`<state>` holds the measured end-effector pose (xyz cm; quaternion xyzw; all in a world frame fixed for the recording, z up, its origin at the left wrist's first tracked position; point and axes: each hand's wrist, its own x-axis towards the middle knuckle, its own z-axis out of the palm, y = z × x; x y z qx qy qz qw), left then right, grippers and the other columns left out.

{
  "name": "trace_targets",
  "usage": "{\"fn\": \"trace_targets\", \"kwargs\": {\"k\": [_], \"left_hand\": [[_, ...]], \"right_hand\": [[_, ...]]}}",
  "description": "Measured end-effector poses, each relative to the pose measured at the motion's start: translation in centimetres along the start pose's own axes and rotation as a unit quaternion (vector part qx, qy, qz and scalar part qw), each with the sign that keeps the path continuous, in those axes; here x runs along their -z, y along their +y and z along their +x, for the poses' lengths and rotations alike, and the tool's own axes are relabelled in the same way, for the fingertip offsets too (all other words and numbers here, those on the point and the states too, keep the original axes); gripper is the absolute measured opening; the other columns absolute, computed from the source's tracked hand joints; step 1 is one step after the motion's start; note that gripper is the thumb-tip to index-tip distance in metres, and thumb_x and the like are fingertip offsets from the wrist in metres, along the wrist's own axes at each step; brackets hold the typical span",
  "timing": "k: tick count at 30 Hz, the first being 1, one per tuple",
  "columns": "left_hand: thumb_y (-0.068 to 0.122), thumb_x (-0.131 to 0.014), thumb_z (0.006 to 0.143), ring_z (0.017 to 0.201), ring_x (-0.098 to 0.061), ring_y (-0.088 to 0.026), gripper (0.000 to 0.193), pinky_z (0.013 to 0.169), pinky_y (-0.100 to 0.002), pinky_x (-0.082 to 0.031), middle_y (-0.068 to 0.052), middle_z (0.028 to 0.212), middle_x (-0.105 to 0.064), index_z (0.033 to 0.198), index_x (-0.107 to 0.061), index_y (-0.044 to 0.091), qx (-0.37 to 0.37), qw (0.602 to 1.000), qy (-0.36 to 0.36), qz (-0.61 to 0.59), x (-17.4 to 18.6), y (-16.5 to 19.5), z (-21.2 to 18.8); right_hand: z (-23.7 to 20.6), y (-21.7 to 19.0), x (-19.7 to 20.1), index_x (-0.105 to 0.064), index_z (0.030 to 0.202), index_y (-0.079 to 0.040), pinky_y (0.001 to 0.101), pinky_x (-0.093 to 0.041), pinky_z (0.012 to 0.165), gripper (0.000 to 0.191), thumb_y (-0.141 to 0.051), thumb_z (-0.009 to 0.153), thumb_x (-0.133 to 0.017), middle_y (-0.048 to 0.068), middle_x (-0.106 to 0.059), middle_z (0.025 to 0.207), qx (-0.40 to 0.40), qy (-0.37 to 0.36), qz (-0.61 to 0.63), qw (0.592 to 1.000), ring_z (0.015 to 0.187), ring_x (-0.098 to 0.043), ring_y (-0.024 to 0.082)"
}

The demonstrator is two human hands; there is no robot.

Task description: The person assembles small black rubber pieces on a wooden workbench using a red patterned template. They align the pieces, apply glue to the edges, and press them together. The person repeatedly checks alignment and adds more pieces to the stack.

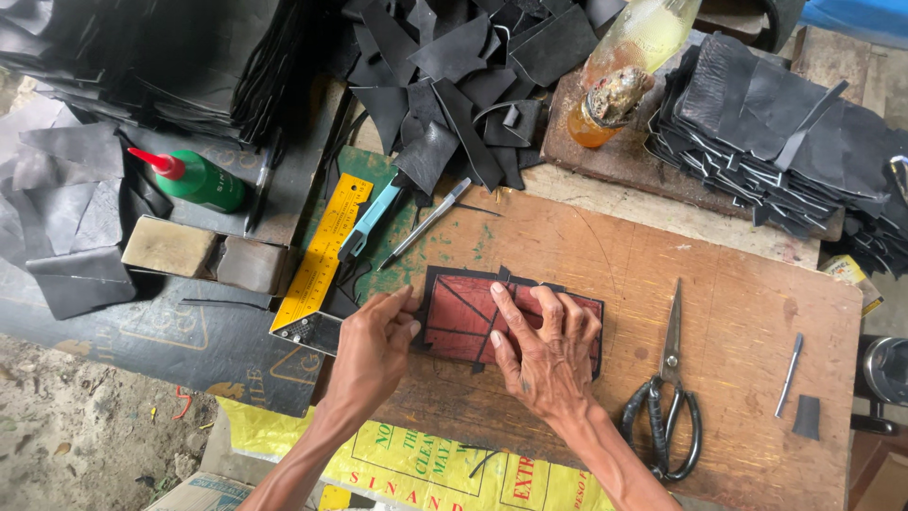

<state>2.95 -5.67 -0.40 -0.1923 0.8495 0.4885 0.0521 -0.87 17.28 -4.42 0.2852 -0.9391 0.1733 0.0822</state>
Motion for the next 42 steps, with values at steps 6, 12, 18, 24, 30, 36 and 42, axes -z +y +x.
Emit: {"fn": "trace_targets", "kwargs": {"k": [6, 12, 18, 24, 30, 36, 42], "left_hand": [[-0.004, -0.067, 0.084, 0.087, -0.078, -0.027, 0.036, 0.074, -0.033, -0.063, -0.019, 0.109, -0.076, 0.119, -0.072, -0.001, -0.107, 0.991, 0.046, 0.06, -0.8, -1.3, 0.4], [-0.003, -0.068, 0.084, 0.09, -0.075, -0.034, 0.033, 0.08, -0.041, -0.06, -0.021, 0.107, -0.075, 0.117, -0.072, -0.004, -0.192, 0.973, 0.056, 0.113, -1.1, -1.5, 0.3], [0.002, -0.074, 0.081, 0.086, -0.074, -0.033, 0.036, 0.076, -0.04, -0.06, -0.019, 0.105, -0.073, 0.117, -0.071, -0.002, -0.171, 0.979, -0.001, 0.112, -0.3, -0.7, 0.7], [0.004, -0.078, 0.077, 0.077, -0.074, -0.027, 0.041, 0.069, -0.037, -0.061, -0.015, 0.095, -0.072, 0.117, -0.072, 0.004, -0.072, 0.99, -0.061, 0.103, 0.0, 0.0, 2.0], [-0.004, -0.072, 0.079, 0.09, -0.076, -0.029, 0.037, 0.08, -0.035, -0.062, -0.018, 0.111, -0.075, 0.116, -0.074, -0.001, -0.156, 0.982, -0.054, 0.087, 1.1, -0.6, 2.7], [-0.005, -0.072, 0.079, 0.092, -0.078, -0.027, 0.042, 0.084, -0.034, -0.063, -0.018, 0.113, -0.076, 0.121, -0.071, -0.001, -0.115, 0.984, -0.107, 0.081, 2.4, -0.4, 3.1], [-0.004, -0.073, 0.078, 0.093, -0.078, -0.025, 0.045, 0.08, -0.031, -0.064, -0.016, 0.114, -0.075, 0.123, -0.069, 0.001, -0.075, 0.988, -0.122, 0.059, 2.5, 0.5, 3.3]], "right_hand": [[0.2, 0.0, -0.1, -0.054, 0.147, -0.026, 0.0578, -0.03, 0.102, 0.056, -0.038, 0.093, -0.061, 0.017, -0.044, 0.134, -0.001, -0.002, 0.003, 1.0, 0.124, -0.039, 0.037], [0.4, -0.4, 0.0, -0.053, 0.148, -0.025, 0.0585, -0.029, 0.102, 0.057, -0.037, 0.093, -0.06, 0.018, -0.044, 0.134, 0.006, 0.0, -0.007, 1.0, 0.125, -0.039, 0.038], [0.0, -0.1, 0.1, -0.056, 0.146, -0.026, 0.0571, -0.029, 0.102, 0.054, -0.037, 0.094, -0.063, 0.015, -0.046, 0.133, -0.014, -0.011, 0.018, 1.0, 0.124, -0.04, 0.037], [-0.1, 0.6, 0.0, -0.061, 0.143, -0.028, 0.0535, -0.03, 0.109, 0.05, -0.038, 0.094, -0.067, 0.009, -0.046, 0.149, -0.015, -0.014, 0.074, 0.997, 0.132, -0.041, 0.032], [0.3, 1.1, 0.9, -0.06, 0.141, -0.023, 0.0563, -0.025, 0.108, 0.077, -0.05, 0.072, -0.081, 0.012, -0.041, 0.153, 0.015, -0.065, 0.136, 0.989, 0.132, -0.037, 0.037], [0.4, 1.1, 1.2, -0.06, 0.141, -0.023, 0.0551, -0.026, 0.109, 0.082, -0.05, 0.067, -0.085, 0.013, -0.042, 0.154, 0.016, -0.067, 0.139, 0.988, 0.134, -0.037, 0.037], [0.2, 1.4, 0.9, -0.063, 0.14, -0.021, 0.0535, -0.027, 0.11, 0.078, -0.051, 0.07, -0.084, 0.014, -0.045, 0.153, 0.025, -0.046, 0.146, 0.988, 0.133, -0.039, 0.037]]}}
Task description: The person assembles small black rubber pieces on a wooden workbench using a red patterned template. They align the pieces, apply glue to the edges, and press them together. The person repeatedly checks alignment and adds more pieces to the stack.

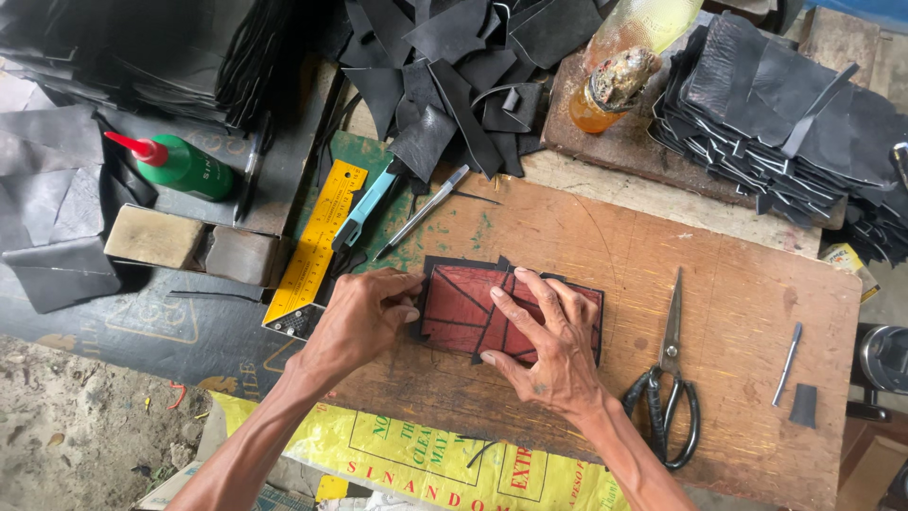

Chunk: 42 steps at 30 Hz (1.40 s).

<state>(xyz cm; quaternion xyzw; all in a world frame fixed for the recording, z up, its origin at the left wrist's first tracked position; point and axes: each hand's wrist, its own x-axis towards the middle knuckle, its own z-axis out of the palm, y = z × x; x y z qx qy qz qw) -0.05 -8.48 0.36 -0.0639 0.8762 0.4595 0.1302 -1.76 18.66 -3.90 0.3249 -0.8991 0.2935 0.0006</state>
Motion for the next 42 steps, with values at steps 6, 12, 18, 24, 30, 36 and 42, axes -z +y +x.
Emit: {"fn": "trace_targets", "kwargs": {"k": [6, 12, 18, 24, 30, 36, 42], "left_hand": [[-0.005, -0.074, 0.076, 0.09, -0.078, -0.025, 0.048, 0.078, -0.032, -0.063, -0.017, 0.11, -0.076, 0.123, -0.069, 0.001, -0.021, 1.0, 0.008, 0.006, 0.0, 0.1, -0.1], [-0.004, -0.074, 0.076, 0.09, -0.078, -0.026, 0.044, 0.078, -0.033, -0.063, -0.017, 0.109, -0.076, 0.119, -0.071, 0.0, -0.021, 1.0, 0.009, 0.016, 0.0, 0.0, -0.1], [-0.003, -0.075, 0.076, 0.09, -0.078, -0.026, 0.047, 0.079, -0.032, -0.063, -0.017, 0.108, -0.076, 0.123, -0.069, 0.0, -0.037, 0.999, 0.014, 0.019, -0.1, -0.1, -0.1], [-0.001, -0.075, 0.078, 0.084, -0.078, -0.022, 0.043, 0.075, -0.031, -0.064, -0.013, 0.106, -0.078, 0.121, -0.072, 0.003, -0.003, 0.999, 0.033, 0.017, -0.9, -0.9, -0.4], [-0.001, -0.07, 0.083, 0.086, -0.078, -0.019, 0.037, 0.077, -0.028, -0.066, -0.013, 0.107, -0.076, 0.12, -0.072, 0.002, 0.011, 0.996, 0.078, -0.051, -1.6, -1.1, -0.8], [0.006, -0.072, 0.087, 0.079, -0.07, -0.022, 0.042, 0.071, -0.034, -0.056, -0.014, 0.099, -0.072, 0.128, -0.066, -0.001, 0.068, 0.995, 0.072, -0.02, -1.6, -0.2, 0.8], [0.004, -0.074, 0.08, 0.077, -0.072, -0.02, 0.044, 0.069, -0.033, -0.059, -0.013, 0.095, -0.073, 0.123, -0.069, -0.001, 0.022, 0.995, 0.084, -0.044, -2.0, -0.1, 0.9]], "right_hand": [[-0.1, 0.0, -0.1, -0.064, 0.138, -0.019, 0.0531, -0.028, 0.11, 0.076, -0.051, 0.072, -0.083, 0.015, -0.047, 0.153, 0.006, 0.008, -0.001, 1.0, 0.133, -0.041, 0.036], [0.0, 0.0, 0.1, -0.065, 0.137, -0.019, 0.0525, -0.028, 0.109, 0.075, -0.051, 0.072, -0.083, 0.014, -0.047, 0.152, 0.008, 0.01, -0.002, 1.0, 0.133, -0.041, 0.036], [0.0, -0.1, 0.3, -0.065, 0.137, -0.019, 0.052, -0.029, 0.109, 0.075, -0.05, 0.071, -0.083, 0.014, -0.047, 0.152, 0.009, 0.002, 0.007, 1.0, 0.132, -0.041, 0.036], [0.0, 0.0, 0.4, -0.065, 0.137, -0.018, 0.0514, -0.029, 0.108, 0.076, -0.05, 0.071, -0.082, 0.013, -0.046, 0.153, 0.009, -0.001, 0.002, 1.0, 0.132, -0.042, 0.035], [0.0, 0.0, 0.1, -0.063, 0.137, -0.017, 0.0516, -0.029, 0.107, 0.07, -0.05, 0.076, -0.078, 0.012, -0.045, 0.154, 0.018, 0.005, -0.008, 1.0, 0.131, -0.041, 0.035], [0.2, 0.0, -0.2, -0.062, 0.137, -0.013, 0.0518, -0.029, 0.107, 0.064, -0.045, 0.082, -0.074, 0.007, -0.042, 0.16, 0.014, -0.021, -0.042, 0.999, 0.131, -0.042, 0.033], [0.1, -0.2, -0.1, -0.06, 0.137, -0.013, 0.053, -0.028, 0.106, 0.067, -0.045, 0.08, -0.074, 0.007, -0.041, 0.16, 0.012, -0.024, -0.047, 0.999, 0.13, -0.041, 0.034]]}}
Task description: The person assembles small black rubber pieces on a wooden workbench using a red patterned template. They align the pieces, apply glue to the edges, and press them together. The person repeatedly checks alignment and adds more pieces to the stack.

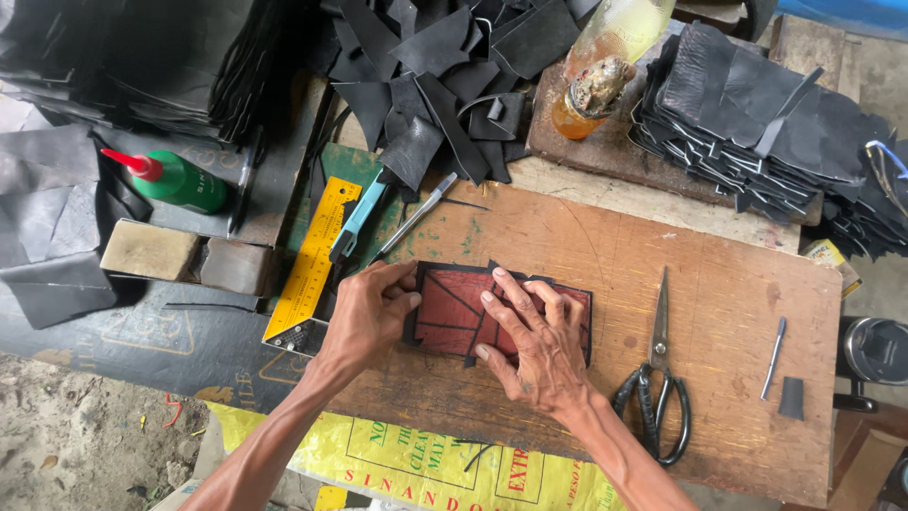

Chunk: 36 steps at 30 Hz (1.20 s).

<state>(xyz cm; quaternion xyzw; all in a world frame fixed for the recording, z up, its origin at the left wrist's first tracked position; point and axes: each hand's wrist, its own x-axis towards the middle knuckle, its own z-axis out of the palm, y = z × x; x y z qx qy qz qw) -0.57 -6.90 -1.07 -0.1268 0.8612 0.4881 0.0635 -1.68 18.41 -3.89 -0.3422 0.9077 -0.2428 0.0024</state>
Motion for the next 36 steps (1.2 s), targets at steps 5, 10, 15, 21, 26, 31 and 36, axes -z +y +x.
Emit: {"fn": "trace_targets", "kwargs": {"k": [5, 10, 15, 21, 26, 31, 36], "left_hand": [[0.009, -0.072, 0.086, 0.068, -0.073, -0.023, 0.032, 0.064, -0.036, -0.057, -0.019, 0.085, -0.075, 0.116, -0.073, -0.002, 0.035, 0.999, 0.012, 0.026, -0.1, 0.0, 1.1], [0.013, -0.069, 0.089, 0.063, -0.074, -0.025, 0.023, 0.063, -0.037, -0.057, -0.022, 0.078, -0.075, 0.101, -0.075, -0.005, 0.024, 0.998, 0.015, 0.052, -0.2, 0.3, 2.0], [0.013, -0.068, 0.089, 0.065, -0.074, -0.026, 0.023, 0.062, -0.038, -0.057, -0.022, 0.082, -0.075, 0.102, -0.074, -0.006, 0.018, 0.998, 0.029, 0.045, -0.3, 0.1, 1.5], [0.013, -0.071, 0.088, 0.066, -0.073, -0.027, 0.022, 0.064, -0.039, -0.056, -0.023, 0.085, -0.075, 0.101, -0.075, -0.004, 0.008, 0.997, 0.043, 0.066, -0.8, -0.3, 2.0], [0.014, -0.069, 0.09, 0.066, -0.073, -0.025, 0.022, 0.065, -0.039, -0.057, -0.021, 0.085, -0.076, 0.105, -0.076, -0.002, 0.029, 0.997, 0.025, 0.068, -0.5, 0.4, 2.1], [0.013, -0.063, 0.093, 0.07, -0.076, -0.021, 0.026, 0.066, -0.038, -0.061, -0.017, 0.084, -0.078, 0.114, -0.072, 0.002, 0.094, 0.995, -0.045, -0.005, 2.2, 1.0, 1.3], [0.014, -0.075, 0.085, 0.081, -0.077, -0.023, 0.032, 0.073, -0.037, -0.059, -0.02, 0.09, -0.077, 0.113, -0.074, -0.001, 0.049, 0.994, -0.041, 0.094, 2.9, 1.2, -0.3]], "right_hand": [[0.1, 0.0, 0.0, -0.059, 0.138, -0.013, 0.0529, -0.028, 0.106, 0.067, -0.046, 0.081, -0.073, 0.006, -0.042, 0.159, 0.004, 0.008, 0.012, 1.0, 0.13, -0.041, 0.034], [0.2, -0.1, 0.1, -0.059, 0.138, -0.012, 0.0535, -0.028, 0.105, 0.067, -0.045, 0.081, -0.073, 0.007, -0.04, 0.159, 0.003, -0.002, 0.004, 1.0, 0.13, -0.041, 0.034], [0.1, 0.0, 0.1, -0.059, 0.138, -0.012, 0.0534, -0.028, 0.105, 0.067, -0.045, 0.081, -0.073, 0.008, -0.04, 0.159, 0.004, -0.002, 0.004, 1.0, 0.129, -0.041, 0.034], [0.1, 0.1, -0.1, -0.06, 0.137, -0.012, 0.0535, -0.027, 0.106, 0.067, -0.046, 0.081, -0.074, 0.007, -0.04, 0.159, 0.003, 0.0, 0.005, 1.0, 0.13, -0.04, 0.034], [0.1, 0.0, 0.0, -0.06, 0.137, -0.012, 0.0539, -0.027, 0.105, 0.067, -0.045, 0.08, -0.075, 0.007, -0.04, 0.159, 0.001, -0.001, 0.003, 1.0, 0.13, -0.04, 0.035], [0.1, -0.1, 0.1, -0.059, 0.137, -0.013, 0.054, -0.028, 0.105, 0.068, -0.044, 0.078, -0.076, 0.007, -0.04, 0.159, -0.003, -0.005, 0.003, 1.0, 0.129, -0.04, 0.035], [0.2, -0.2, 0.2, -0.059, 0.137, -0.014, 0.0539, -0.028, 0.105, 0.069, -0.043, 0.077, -0.077, 0.007, -0.041, 0.158, -0.004, 0.001, 0.005, 1.0, 0.13, -0.04, 0.035]]}}
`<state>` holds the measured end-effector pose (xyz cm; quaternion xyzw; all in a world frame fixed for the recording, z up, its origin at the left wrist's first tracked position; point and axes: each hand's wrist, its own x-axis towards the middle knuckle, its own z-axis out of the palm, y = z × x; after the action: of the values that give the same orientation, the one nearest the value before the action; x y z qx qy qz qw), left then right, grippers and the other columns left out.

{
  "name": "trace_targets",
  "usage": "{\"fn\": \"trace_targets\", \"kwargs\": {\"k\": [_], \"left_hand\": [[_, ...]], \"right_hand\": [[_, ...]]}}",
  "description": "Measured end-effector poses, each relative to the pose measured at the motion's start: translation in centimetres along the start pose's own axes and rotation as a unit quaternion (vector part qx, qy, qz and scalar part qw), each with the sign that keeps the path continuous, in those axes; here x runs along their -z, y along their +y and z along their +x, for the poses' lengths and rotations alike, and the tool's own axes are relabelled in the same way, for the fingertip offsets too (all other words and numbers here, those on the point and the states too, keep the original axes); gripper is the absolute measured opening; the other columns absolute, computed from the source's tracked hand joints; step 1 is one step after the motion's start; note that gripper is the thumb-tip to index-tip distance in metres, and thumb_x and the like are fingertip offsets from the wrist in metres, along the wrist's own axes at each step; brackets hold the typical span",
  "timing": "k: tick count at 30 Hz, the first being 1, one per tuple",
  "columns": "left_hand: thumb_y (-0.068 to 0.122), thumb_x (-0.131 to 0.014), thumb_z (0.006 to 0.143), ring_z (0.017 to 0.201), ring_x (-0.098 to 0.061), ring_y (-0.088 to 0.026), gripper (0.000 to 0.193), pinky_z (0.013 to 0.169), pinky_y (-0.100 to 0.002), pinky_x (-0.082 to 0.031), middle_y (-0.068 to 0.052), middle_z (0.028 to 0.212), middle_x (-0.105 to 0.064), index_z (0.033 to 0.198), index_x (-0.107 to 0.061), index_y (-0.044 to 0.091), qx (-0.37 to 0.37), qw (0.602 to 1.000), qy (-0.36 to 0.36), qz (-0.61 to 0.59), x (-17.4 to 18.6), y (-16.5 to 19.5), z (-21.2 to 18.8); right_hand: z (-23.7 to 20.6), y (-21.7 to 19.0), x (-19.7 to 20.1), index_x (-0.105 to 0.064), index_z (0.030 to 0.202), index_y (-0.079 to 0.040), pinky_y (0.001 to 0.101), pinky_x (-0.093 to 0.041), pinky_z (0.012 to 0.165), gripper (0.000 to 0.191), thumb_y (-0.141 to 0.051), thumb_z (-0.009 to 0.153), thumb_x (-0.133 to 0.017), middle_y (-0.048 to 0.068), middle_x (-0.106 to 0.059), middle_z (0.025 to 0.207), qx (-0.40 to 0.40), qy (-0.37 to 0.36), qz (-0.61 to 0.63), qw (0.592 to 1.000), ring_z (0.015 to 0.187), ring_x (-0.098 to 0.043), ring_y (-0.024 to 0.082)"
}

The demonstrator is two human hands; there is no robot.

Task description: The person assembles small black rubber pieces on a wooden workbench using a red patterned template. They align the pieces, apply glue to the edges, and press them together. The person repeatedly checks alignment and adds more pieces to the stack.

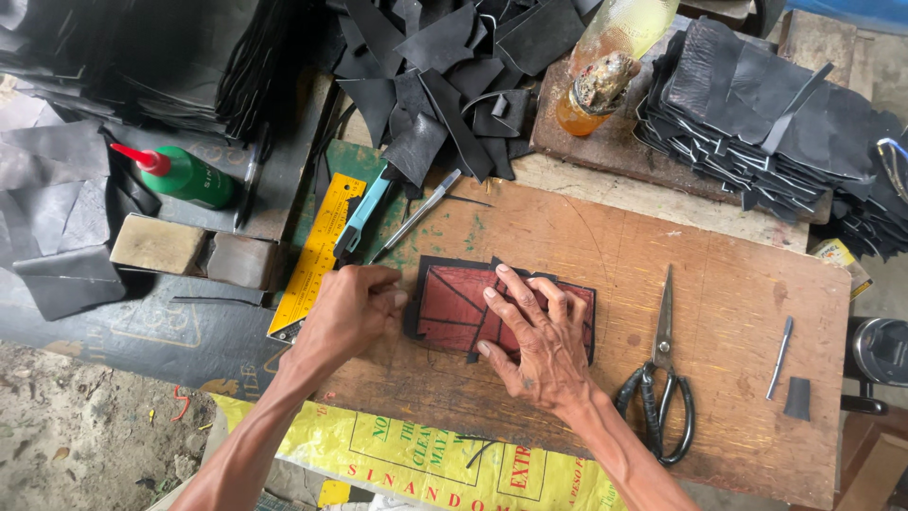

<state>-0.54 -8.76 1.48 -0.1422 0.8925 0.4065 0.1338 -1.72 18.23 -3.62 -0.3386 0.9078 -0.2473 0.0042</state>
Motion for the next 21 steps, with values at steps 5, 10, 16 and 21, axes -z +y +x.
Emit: {"fn": "trace_targets", "kwargs": {"k": [5, 10, 16, 21], "left_hand": [[0.013, -0.076, 0.08, 0.078, -0.079, -0.026, 0.033, 0.076, -0.036, -0.06, -0.02, 0.092, -0.078, 0.112, -0.076, 0.002, 0.006, 0.999, -0.036, 0.02, -1.0, 0.1, -0.1], [0.009, -0.069, 0.084, 0.07, -0.077, -0.026, 0.031, 0.073, -0.038, -0.06, -0.02, 0.082, -0.077, 0.114, -0.074, 0.0, 0.003, 0.997, -0.065, 0.029, -0.6, 0.1, -0.4], [0.009, -0.068, 0.084, 0.066, -0.077, -0.023, 0.031, 0.07, -0.037, -0.061, -0.018, 0.077, -0.077, 0.114, -0.074, 0.0, 0.029, 0.996, -0.081, 0.02, -0.2, 0.7, -0.2], [0.009, -0.067, 0.085, 0.057, -0.074, -0.022, 0.03, 0.061, -0.038, -0.06, -0.017, 0.073, -0.076, 0.114, -0.074, 0.0, 0.044, 0.995, -0.093, 0.007, 0.3, 1.1, -0.5]], "right_hand": [[0.0, 0.0, 0.0, -0.059, 0.137, -0.014, 0.0539, -0.028, 0.105, 0.069, -0.043, 0.076, -0.077, 0.007, -0.041, 0.158, 0.0, 0.001, 0.001, 1.0, 0.13, -0.04, 0.035], [-0.1, 0.1, -0.2, -0.059, 0.137, -0.014, 0.0535, -0.028, 0.105, 0.069, -0.044, 0.078, -0.077, 0.006, -0.041, 0.159, 0.0, 0.004, 0.003, 1.0, 0.129, -0.04, 0.035], [-0.2, 0.2, -0.3, -0.059, 0.137, -0.015, 0.0529, -0.028, 0.105, 0.068, -0.044, 0.078, -0.076, 0.006, -0.041, 0.159, 0.001, 0.006, 0.005, 1.0, 0.13, -0.04, 0.034], [-0.2, 0.1, -0.2, -0.059, 0.137, -0.014, 0.0533, -0.027, 0.106, 0.068, -0.044, 0.078, -0.076, 0.007, -0.041, 0.159, 0.002, 0.005, 0.006, 1.0, 0.13, -0.04, 0.034]]}}
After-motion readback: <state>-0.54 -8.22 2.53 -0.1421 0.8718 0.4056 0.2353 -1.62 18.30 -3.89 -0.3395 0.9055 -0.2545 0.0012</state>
